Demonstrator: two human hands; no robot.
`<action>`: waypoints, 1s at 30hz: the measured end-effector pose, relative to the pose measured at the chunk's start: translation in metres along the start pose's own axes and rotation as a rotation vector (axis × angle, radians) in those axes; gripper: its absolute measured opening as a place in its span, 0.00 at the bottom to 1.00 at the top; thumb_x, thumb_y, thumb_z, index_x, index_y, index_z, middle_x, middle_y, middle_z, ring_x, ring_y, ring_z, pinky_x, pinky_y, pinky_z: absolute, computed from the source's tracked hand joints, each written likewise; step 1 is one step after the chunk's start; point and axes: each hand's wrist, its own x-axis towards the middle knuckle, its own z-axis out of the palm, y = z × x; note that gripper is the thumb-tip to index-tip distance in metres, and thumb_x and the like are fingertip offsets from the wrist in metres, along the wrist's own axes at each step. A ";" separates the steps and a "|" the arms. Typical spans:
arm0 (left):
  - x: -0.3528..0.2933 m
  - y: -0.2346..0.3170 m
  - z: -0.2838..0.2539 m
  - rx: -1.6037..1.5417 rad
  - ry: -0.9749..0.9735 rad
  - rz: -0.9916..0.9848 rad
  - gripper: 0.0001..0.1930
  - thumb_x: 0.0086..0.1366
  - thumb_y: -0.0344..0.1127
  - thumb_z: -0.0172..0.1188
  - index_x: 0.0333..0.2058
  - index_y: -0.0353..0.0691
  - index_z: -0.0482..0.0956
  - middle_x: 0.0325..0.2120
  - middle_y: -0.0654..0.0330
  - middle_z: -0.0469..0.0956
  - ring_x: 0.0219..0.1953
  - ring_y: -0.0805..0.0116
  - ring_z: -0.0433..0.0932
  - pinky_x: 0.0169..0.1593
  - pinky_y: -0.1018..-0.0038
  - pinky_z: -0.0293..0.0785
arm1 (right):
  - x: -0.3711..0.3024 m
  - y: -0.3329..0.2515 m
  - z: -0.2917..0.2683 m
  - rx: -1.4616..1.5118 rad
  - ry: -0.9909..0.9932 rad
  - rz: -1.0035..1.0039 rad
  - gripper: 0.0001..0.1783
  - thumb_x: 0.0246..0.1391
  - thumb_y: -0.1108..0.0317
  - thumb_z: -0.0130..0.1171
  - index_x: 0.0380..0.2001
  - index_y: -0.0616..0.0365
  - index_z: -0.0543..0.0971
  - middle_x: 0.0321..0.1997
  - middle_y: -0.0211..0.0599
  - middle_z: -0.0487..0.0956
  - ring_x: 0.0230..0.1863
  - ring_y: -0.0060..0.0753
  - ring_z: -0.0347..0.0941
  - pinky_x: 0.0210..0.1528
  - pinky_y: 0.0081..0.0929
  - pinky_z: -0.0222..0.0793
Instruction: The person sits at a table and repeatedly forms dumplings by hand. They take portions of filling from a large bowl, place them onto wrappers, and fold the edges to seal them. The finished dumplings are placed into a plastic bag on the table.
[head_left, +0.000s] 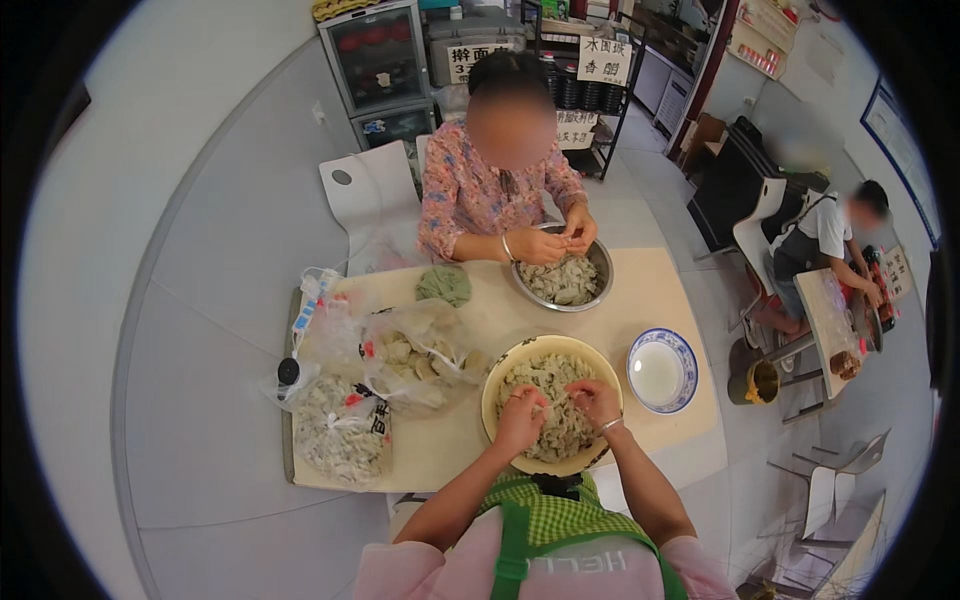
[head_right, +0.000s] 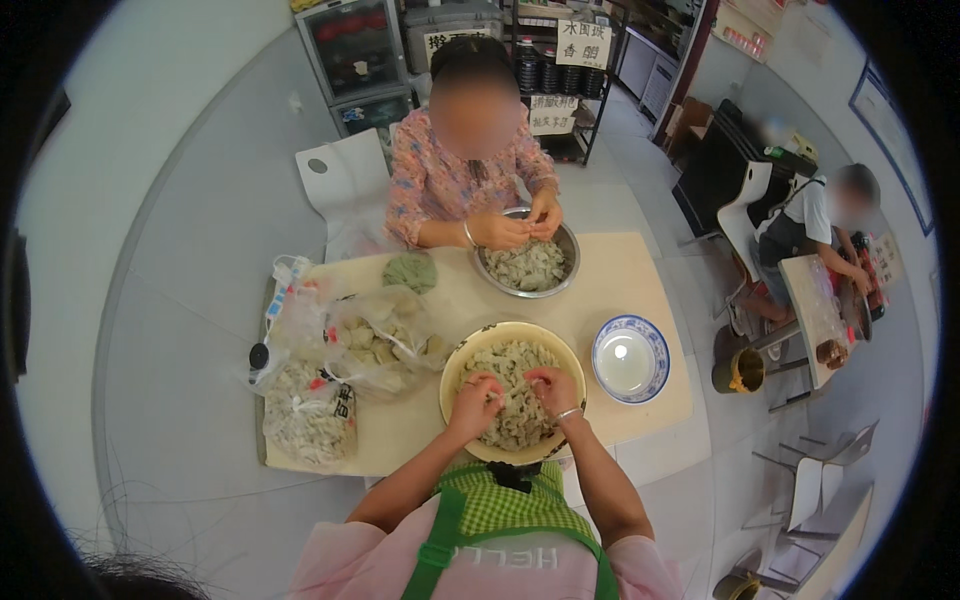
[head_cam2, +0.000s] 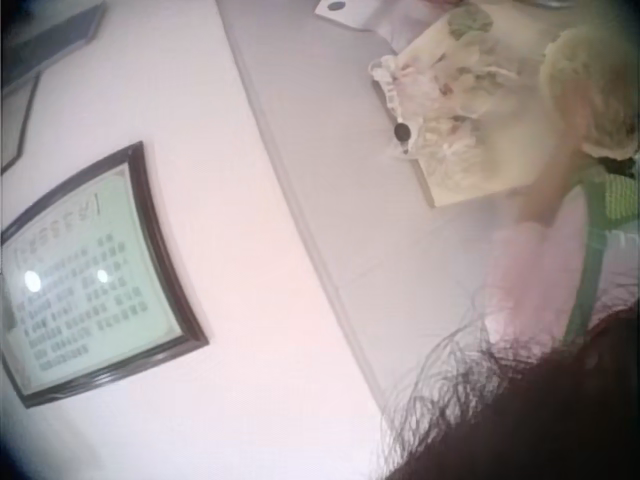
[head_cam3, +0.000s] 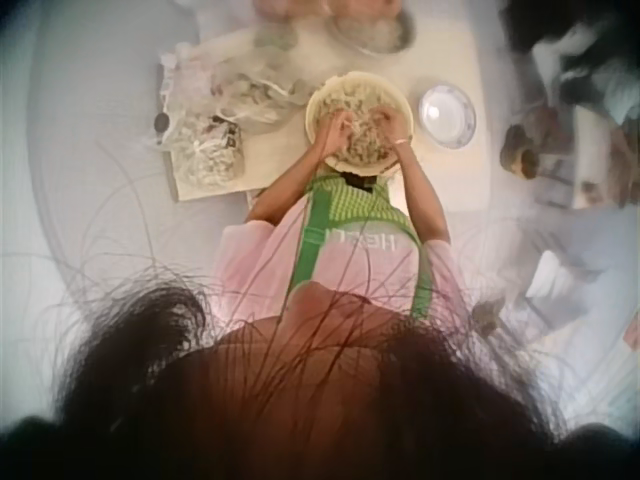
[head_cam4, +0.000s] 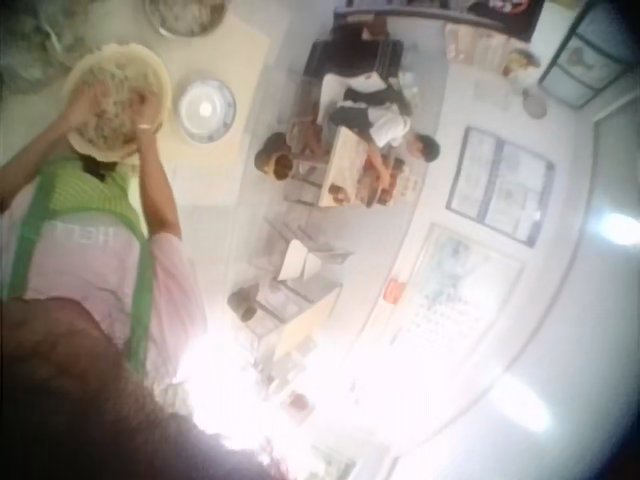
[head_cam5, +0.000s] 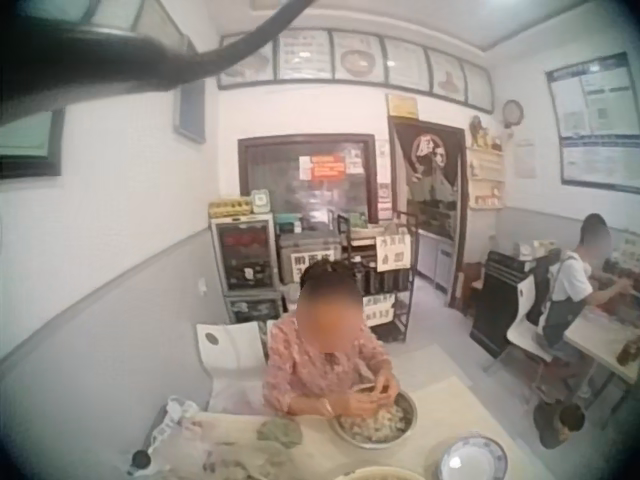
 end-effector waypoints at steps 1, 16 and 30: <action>-0.003 0.001 -0.003 0.110 -0.007 0.072 0.08 0.52 0.32 0.57 0.32 0.39 0.73 0.25 0.56 0.75 0.25 0.64 0.74 0.33 0.68 0.69 | 0.001 -0.001 -0.002 -0.198 -0.016 -0.190 0.11 0.43 0.80 0.51 0.33 0.62 0.76 0.23 0.35 0.74 0.21 0.23 0.70 0.24 0.17 0.66; 0.026 -0.050 -0.162 0.853 0.268 0.108 0.04 0.52 0.27 0.48 0.25 0.39 0.73 0.23 0.52 0.72 0.30 0.52 0.72 0.33 0.62 0.67 | -0.010 -0.029 -0.004 -0.370 -0.008 -0.236 0.15 0.37 0.77 0.51 0.32 0.54 0.76 0.34 0.39 0.75 0.31 0.36 0.70 0.32 0.32 0.66; 0.057 -0.067 -0.135 1.088 -0.292 -0.056 0.22 0.40 0.36 0.63 0.36 0.32 0.71 0.27 0.50 0.75 0.34 0.55 0.74 0.38 0.68 0.71 | -0.010 -0.049 0.001 -0.247 -0.106 -0.017 0.08 0.47 0.65 0.52 0.31 0.56 0.76 0.29 0.41 0.76 0.30 0.43 0.72 0.33 0.33 0.67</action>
